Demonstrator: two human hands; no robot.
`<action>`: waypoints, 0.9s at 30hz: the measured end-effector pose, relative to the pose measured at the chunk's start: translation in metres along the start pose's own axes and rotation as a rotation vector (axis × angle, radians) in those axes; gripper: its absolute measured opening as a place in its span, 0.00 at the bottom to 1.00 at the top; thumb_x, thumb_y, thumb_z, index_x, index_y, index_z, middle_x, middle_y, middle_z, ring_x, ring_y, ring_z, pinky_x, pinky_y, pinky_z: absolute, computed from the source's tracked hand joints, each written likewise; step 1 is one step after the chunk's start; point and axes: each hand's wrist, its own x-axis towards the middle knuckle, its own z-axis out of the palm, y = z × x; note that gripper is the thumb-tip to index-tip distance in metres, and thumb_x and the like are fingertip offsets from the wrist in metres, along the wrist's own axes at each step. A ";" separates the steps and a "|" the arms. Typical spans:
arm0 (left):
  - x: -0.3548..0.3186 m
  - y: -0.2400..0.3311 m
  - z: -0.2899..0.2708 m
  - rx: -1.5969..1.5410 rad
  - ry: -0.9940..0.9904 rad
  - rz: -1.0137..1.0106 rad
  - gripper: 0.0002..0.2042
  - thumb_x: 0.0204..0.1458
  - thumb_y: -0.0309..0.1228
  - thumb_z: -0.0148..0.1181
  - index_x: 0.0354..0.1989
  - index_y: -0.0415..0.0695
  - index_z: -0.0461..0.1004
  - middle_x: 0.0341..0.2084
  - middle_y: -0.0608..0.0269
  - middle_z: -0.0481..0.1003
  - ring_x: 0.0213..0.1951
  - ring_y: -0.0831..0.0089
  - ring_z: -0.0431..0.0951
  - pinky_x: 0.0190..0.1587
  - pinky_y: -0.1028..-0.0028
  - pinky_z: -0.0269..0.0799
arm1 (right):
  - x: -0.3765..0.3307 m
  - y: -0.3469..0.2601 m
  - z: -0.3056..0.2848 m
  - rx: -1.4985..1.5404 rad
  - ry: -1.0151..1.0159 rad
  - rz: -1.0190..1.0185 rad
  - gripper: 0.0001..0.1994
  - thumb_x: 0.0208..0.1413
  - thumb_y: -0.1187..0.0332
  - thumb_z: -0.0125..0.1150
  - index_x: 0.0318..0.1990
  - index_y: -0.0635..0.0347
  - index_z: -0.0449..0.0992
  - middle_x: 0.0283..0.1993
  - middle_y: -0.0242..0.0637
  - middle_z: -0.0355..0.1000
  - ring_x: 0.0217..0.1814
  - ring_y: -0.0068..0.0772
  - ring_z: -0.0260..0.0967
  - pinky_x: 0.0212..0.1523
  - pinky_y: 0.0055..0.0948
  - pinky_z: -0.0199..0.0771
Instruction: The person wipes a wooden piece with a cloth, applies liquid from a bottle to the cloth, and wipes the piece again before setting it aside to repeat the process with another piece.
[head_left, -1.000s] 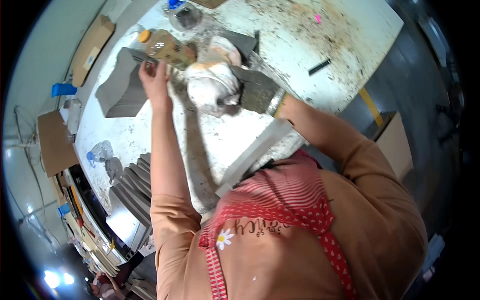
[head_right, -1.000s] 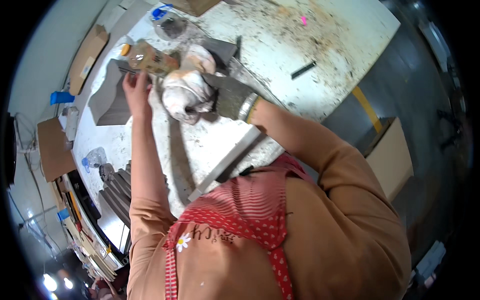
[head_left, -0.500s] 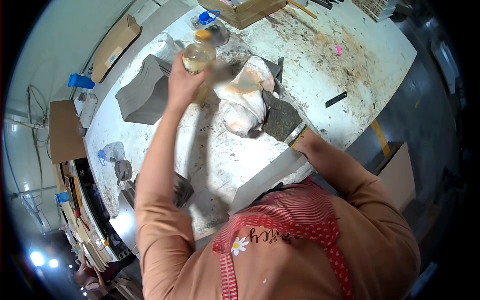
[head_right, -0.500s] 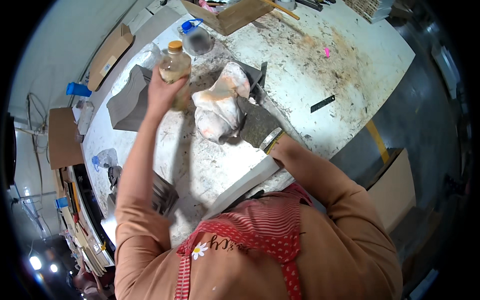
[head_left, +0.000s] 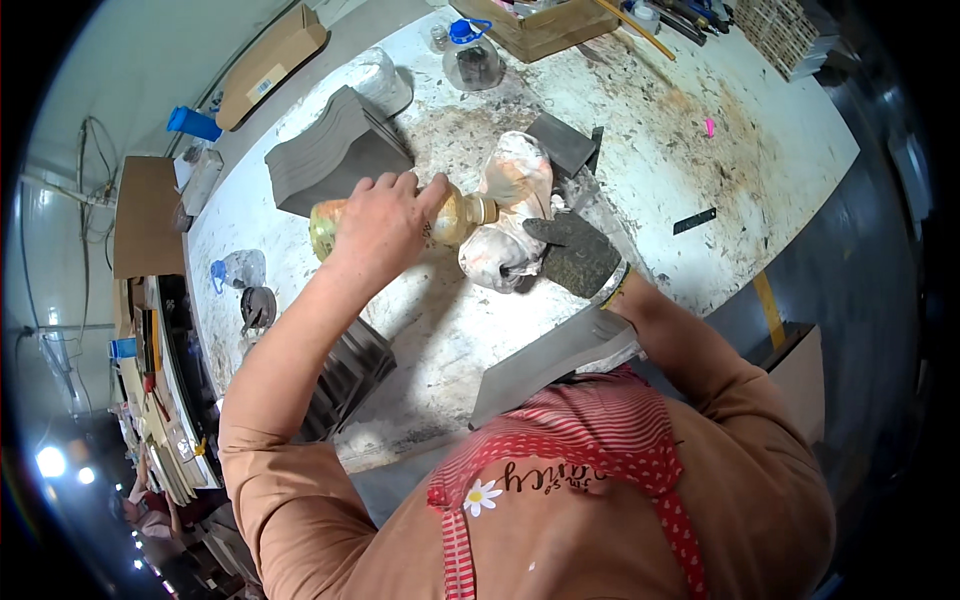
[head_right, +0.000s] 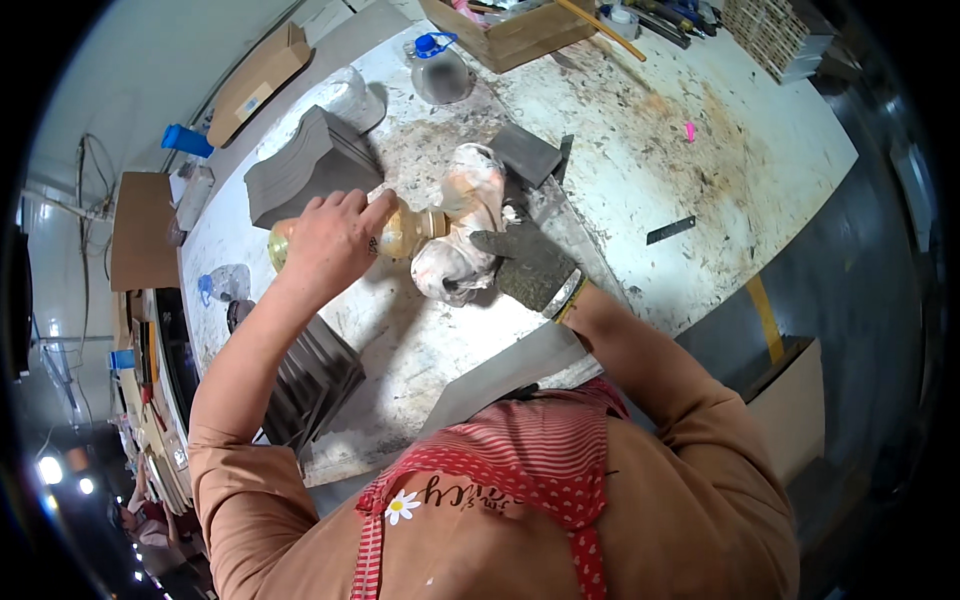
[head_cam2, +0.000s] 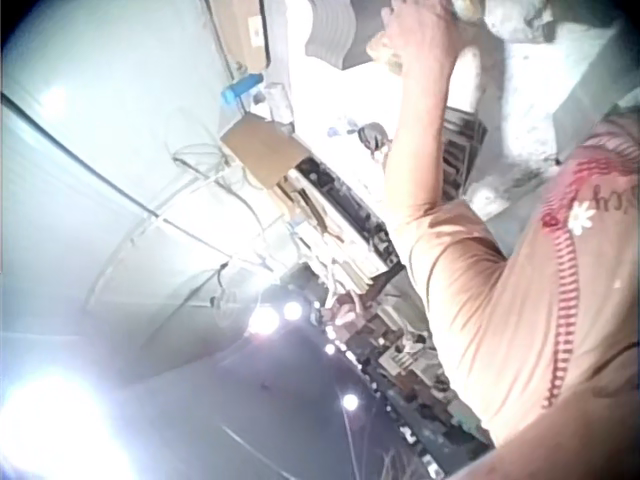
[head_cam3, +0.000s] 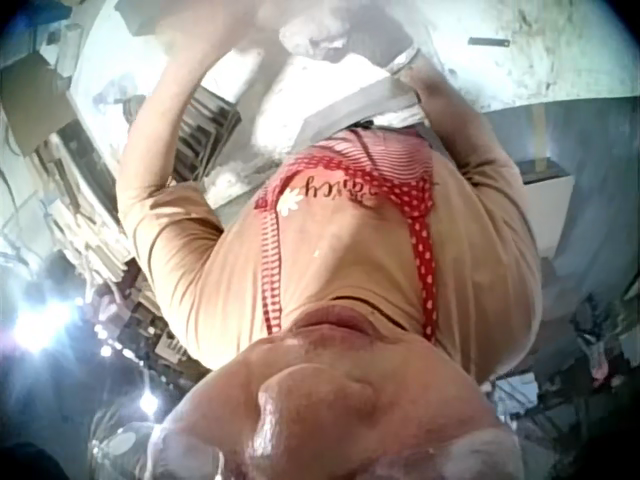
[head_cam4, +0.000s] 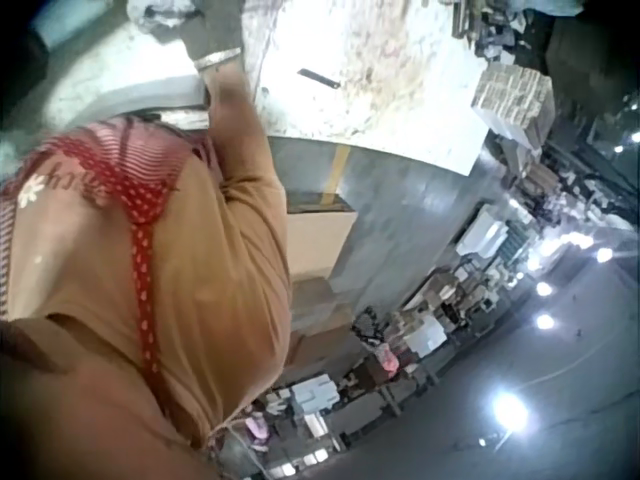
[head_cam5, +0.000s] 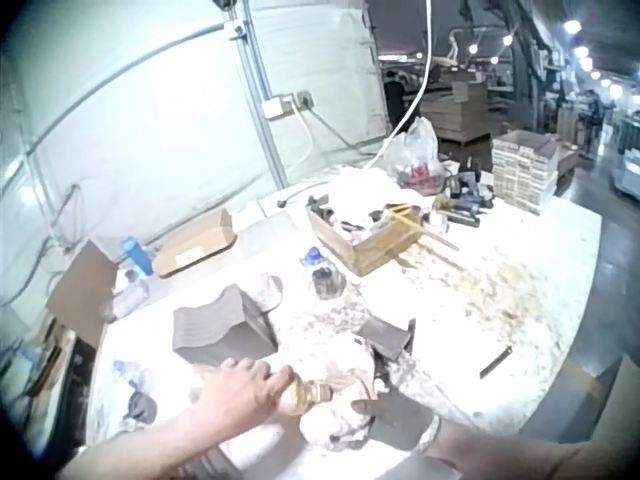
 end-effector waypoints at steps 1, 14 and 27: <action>0.000 -0.001 -0.003 0.064 -0.001 0.010 0.18 0.43 0.28 0.52 0.46 0.49 0.65 0.27 0.61 0.70 0.34 0.64 0.72 0.36 0.67 0.64 | 0.001 0.001 -0.004 0.035 0.017 0.007 0.23 0.52 0.74 0.55 0.56 0.64 0.57 0.50 0.42 0.65 0.49 0.37 0.67 0.47 0.34 0.74; 0.007 -0.017 -0.001 0.141 0.055 0.046 0.21 0.41 0.27 0.52 0.49 0.52 0.67 0.29 0.63 0.69 0.35 0.66 0.71 0.36 0.68 0.64 | -0.015 0.003 0.001 -0.209 0.054 -0.284 0.18 0.49 0.77 0.55 0.49 0.62 0.64 0.45 0.42 0.67 0.45 0.36 0.69 0.40 0.33 0.73; 0.005 0.000 0.030 -0.090 0.024 0.069 0.20 0.39 0.31 0.59 0.45 0.52 0.66 0.28 0.61 0.71 0.35 0.62 0.74 0.38 0.65 0.67 | -0.017 -0.004 0.016 -1.012 0.034 -0.261 0.11 0.49 0.76 0.54 0.42 0.67 0.71 0.39 0.42 0.72 0.41 0.35 0.69 0.42 0.32 0.68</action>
